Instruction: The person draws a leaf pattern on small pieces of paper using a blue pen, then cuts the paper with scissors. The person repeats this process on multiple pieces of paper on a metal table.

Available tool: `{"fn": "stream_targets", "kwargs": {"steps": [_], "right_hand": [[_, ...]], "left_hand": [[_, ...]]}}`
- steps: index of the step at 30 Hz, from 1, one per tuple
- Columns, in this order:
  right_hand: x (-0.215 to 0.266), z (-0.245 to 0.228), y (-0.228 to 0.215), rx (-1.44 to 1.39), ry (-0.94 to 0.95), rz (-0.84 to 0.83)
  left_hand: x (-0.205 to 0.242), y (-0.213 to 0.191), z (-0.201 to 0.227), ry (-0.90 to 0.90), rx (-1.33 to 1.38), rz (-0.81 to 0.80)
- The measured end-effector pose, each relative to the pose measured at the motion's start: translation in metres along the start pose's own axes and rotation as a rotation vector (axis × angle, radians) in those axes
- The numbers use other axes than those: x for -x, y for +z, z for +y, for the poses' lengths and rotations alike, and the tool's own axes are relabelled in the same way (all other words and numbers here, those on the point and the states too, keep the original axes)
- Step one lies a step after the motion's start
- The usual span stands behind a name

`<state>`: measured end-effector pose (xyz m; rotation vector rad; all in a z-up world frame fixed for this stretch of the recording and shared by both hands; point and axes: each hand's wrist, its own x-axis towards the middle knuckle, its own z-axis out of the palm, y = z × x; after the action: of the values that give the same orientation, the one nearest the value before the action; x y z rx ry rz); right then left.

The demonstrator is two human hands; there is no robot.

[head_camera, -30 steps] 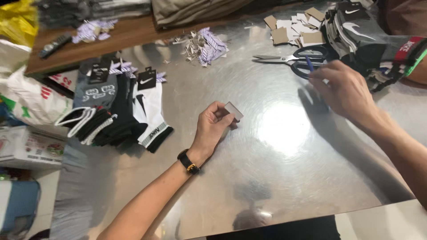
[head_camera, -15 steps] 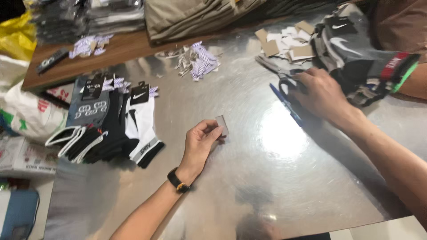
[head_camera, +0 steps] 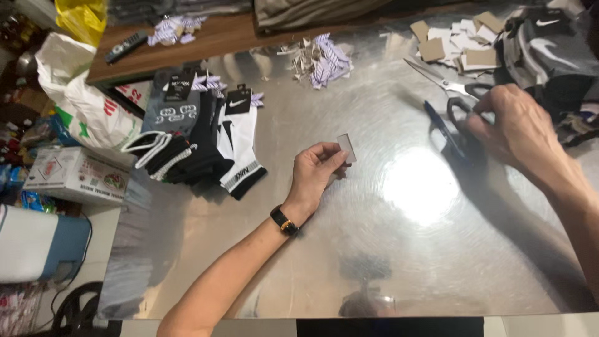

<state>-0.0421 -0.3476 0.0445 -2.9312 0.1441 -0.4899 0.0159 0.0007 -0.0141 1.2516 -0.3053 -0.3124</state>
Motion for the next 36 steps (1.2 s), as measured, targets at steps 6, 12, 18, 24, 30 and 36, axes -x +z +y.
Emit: {"fn": "stream_targets", "kwargs": {"steps": [6,12,18,24,30,36], "right_hand": [[0.026,-0.071,-0.023,-0.885,0.036,-0.095],[0.026,-0.114,0.007,-1.273,-0.148,-0.309],[0.022,-0.115,0.014,-1.333,-0.307,-0.373],[0.032,-0.118,0.011,-1.241,-0.288,-0.401],[0.035,-0.121,0.007,-1.18,-0.233,-0.381],[0.034,-0.121,0.005,-1.088,-0.181,-0.35]], "left_hand": [[-0.011,0.005,0.03,0.149,-0.011,0.0],[-0.05,0.028,0.058,0.28,0.123,0.011],[-0.042,0.044,0.066,0.38,0.1,-0.02],[-0.039,0.052,0.062,0.356,0.074,-0.043],[-0.041,0.051,0.051,0.35,0.088,-0.055],[-0.04,0.054,0.049,0.34,0.119,-0.058]]}}
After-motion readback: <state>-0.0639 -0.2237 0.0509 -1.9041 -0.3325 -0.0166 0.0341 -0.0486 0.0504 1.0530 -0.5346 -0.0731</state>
